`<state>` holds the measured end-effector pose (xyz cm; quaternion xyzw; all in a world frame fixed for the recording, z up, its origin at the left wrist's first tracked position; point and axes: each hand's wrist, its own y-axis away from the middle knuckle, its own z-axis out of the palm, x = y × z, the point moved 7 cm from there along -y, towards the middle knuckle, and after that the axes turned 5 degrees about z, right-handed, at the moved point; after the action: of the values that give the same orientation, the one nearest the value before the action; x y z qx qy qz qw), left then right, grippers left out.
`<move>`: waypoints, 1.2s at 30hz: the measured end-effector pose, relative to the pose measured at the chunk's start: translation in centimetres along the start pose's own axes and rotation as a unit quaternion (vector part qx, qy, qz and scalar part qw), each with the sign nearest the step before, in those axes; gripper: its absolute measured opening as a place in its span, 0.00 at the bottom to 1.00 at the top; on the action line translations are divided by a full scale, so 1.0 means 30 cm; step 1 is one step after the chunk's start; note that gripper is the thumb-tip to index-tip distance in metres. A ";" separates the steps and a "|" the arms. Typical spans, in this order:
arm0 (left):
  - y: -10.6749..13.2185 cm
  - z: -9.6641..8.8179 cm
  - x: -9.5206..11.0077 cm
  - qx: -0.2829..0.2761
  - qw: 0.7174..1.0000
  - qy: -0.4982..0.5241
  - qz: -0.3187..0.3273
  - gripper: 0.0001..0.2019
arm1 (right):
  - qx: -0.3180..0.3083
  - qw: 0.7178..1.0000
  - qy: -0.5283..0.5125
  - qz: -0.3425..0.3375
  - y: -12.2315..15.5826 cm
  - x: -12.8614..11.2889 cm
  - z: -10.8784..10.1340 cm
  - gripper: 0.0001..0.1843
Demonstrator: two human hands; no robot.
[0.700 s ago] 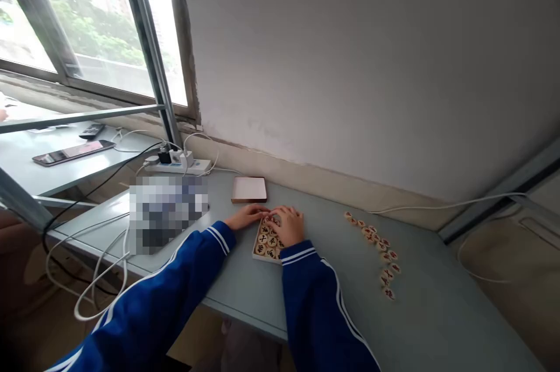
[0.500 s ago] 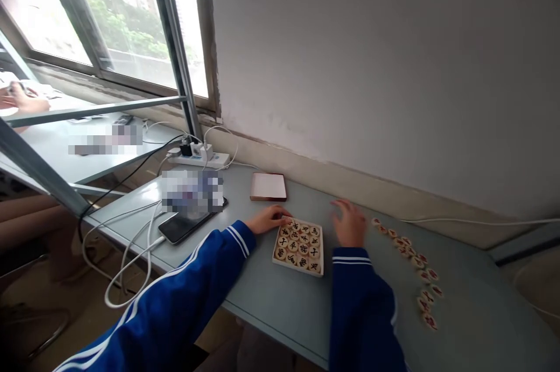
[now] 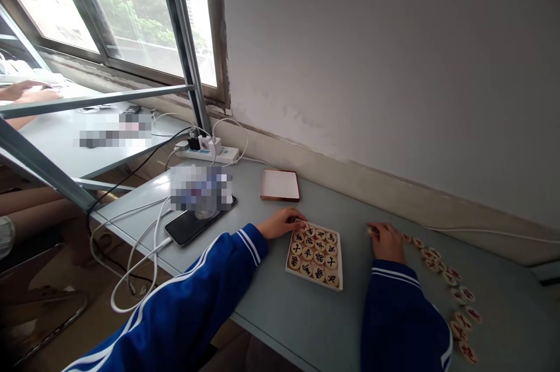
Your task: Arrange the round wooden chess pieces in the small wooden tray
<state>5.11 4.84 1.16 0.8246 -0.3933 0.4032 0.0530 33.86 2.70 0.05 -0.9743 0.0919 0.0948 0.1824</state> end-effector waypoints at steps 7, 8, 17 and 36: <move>-0.003 0.001 -0.005 0.011 1.000 0.018 0.012 0.15 | -0.069 0.967 -0.241 -0.038 0.076 -0.348 -0.109 0.18; -0.003 0.001 -0.006 0.013 1.000 0.018 0.009 0.15 | -0.094 0.959 -0.253 -0.084 0.093 -0.423 -0.112 0.17; -0.003 -0.001 -0.005 0.008 1.000 0.011 -0.003 0.13 | -0.110 0.956 -0.161 -0.221 0.164 -0.584 -0.083 0.11; -0.002 0.000 -0.001 0.001 1.000 0.008 0.000 0.14 | -0.029 0.980 -0.033 -0.195 0.131 -0.511 -0.108 0.17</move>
<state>5.14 4.90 1.17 0.8214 -0.3920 0.4106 0.0553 18.72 0.11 5.04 -0.9748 -0.1091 0.0919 0.1716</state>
